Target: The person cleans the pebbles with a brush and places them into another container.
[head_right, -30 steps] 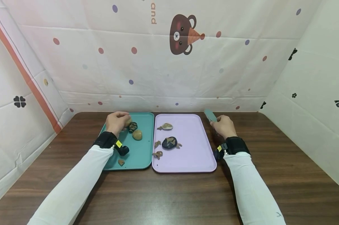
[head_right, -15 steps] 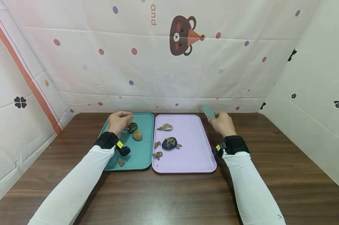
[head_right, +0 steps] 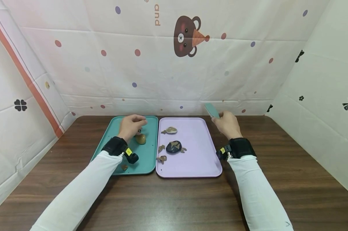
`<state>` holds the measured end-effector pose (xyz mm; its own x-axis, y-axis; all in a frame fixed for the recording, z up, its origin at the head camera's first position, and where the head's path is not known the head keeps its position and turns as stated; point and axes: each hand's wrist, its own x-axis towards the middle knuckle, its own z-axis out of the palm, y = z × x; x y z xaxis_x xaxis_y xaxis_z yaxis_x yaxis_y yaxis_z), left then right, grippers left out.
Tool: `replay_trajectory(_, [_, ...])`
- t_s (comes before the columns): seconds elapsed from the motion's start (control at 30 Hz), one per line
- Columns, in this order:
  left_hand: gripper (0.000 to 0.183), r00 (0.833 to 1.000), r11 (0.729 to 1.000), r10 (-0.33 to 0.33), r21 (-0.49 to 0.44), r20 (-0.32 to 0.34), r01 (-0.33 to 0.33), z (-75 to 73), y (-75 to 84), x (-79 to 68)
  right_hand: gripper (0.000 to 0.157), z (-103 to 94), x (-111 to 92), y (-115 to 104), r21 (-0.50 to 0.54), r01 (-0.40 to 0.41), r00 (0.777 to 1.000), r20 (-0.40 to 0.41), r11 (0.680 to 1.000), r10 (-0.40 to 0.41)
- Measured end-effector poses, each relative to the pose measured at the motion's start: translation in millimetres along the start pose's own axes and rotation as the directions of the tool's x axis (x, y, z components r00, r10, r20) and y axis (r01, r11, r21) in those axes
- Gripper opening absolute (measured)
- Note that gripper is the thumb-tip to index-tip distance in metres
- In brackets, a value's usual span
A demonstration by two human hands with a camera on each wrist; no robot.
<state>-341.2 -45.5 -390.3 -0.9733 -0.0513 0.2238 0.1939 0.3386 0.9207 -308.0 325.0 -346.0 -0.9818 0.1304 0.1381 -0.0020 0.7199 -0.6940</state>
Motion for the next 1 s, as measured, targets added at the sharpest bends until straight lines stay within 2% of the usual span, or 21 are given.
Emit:
replay_trajectory(0.2, [0.026,0.999,1.000,0.013,0.001,0.029,-0.013,5.6,3.6,-4.0,0.056,-2.6,-2,-8,-0.033,0.051,0.998,-0.036,0.998,-0.052])
replay_trajectory(0.4, [0.027,0.996,0.996,0.053,0.061,0.077,-0.058,11.2,7.8,-6.1,0.058,-3.8,-4,-15,-0.062,0.066,0.996,-0.051,0.996,-0.069])
replay_trajectory(0.6, [0.032,0.984,0.992,0.088,0.080,0.154,-0.101,18.2,13.0,-10.6,0.060,-5.1,-5,-20,-0.061,0.086,0.995,-0.052,0.994,-0.089])
replay_trajectory(0.8, [0.028,0.978,0.978,0.131,0.142,0.165,-0.155,26.3,15.5,-11.9,0.059,-5.9,-8,-25,-0.071,0.107,0.992,-0.060,0.992,-0.111])
replay_trajectory(1.0, [0.032,0.963,0.962,0.180,0.166,0.201,-0.215,32.8,19.2,-15.6,0.054,-6.0,-10,-31,-0.076,0.141,0.987,-0.071,0.987,-0.147])
